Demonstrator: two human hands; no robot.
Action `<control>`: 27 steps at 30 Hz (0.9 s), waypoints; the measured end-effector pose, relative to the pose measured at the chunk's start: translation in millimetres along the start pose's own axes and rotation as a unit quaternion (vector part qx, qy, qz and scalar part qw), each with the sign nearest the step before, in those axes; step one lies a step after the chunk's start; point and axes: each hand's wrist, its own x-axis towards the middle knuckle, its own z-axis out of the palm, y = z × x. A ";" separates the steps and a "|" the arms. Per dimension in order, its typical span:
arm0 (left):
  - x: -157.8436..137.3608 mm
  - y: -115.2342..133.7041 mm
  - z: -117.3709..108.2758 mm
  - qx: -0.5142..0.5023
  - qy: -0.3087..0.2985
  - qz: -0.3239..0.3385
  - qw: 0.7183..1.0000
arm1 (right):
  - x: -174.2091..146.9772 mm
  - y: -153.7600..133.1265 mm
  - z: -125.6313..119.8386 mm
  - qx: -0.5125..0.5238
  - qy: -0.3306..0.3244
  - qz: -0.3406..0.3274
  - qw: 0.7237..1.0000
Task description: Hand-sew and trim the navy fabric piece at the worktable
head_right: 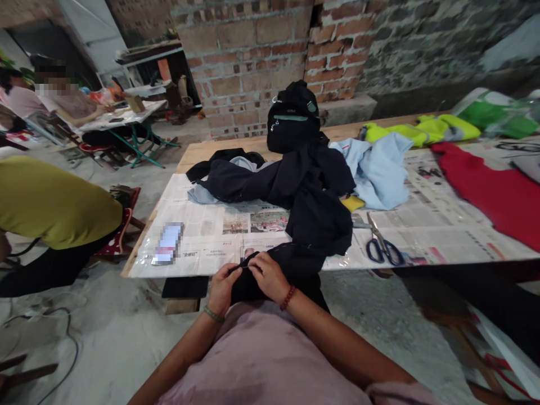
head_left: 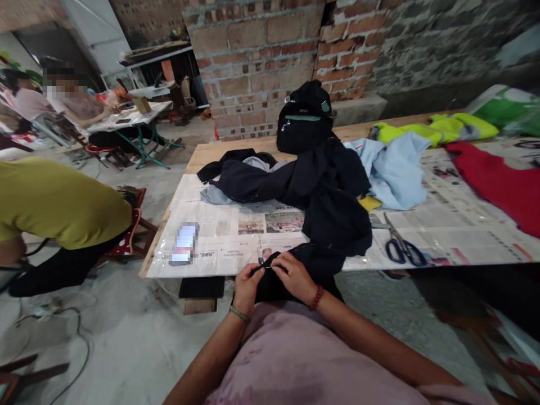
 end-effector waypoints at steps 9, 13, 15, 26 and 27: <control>-0.3 3.6 1.6 0.018 0.013 0.010 1.000 | -1.6 6.1 1.7 -0.084 -0.035 -0.021 0.996; -1.6 4.6 2.2 -0.001 0.008 0.000 1.000 | -1.8 8.2 0.9 -0.116 -0.068 -0.010 0.991; -2.6 5.0 2.3 -0.005 0.003 0.001 1.000 | -1.6 8.5 0.4 -0.130 -0.094 -0.003 0.987; -2.1 0.4 -0.5 -0.021 0.007 0.006 1.000 | -0.1 5.5 -0.2 -0.137 -0.120 -0.002 0.983; -1.9 0.2 -0.6 -0.018 0.008 0.010 1.000 | -0.3 5.5 -0.2 -0.134 -0.119 -0.003 0.984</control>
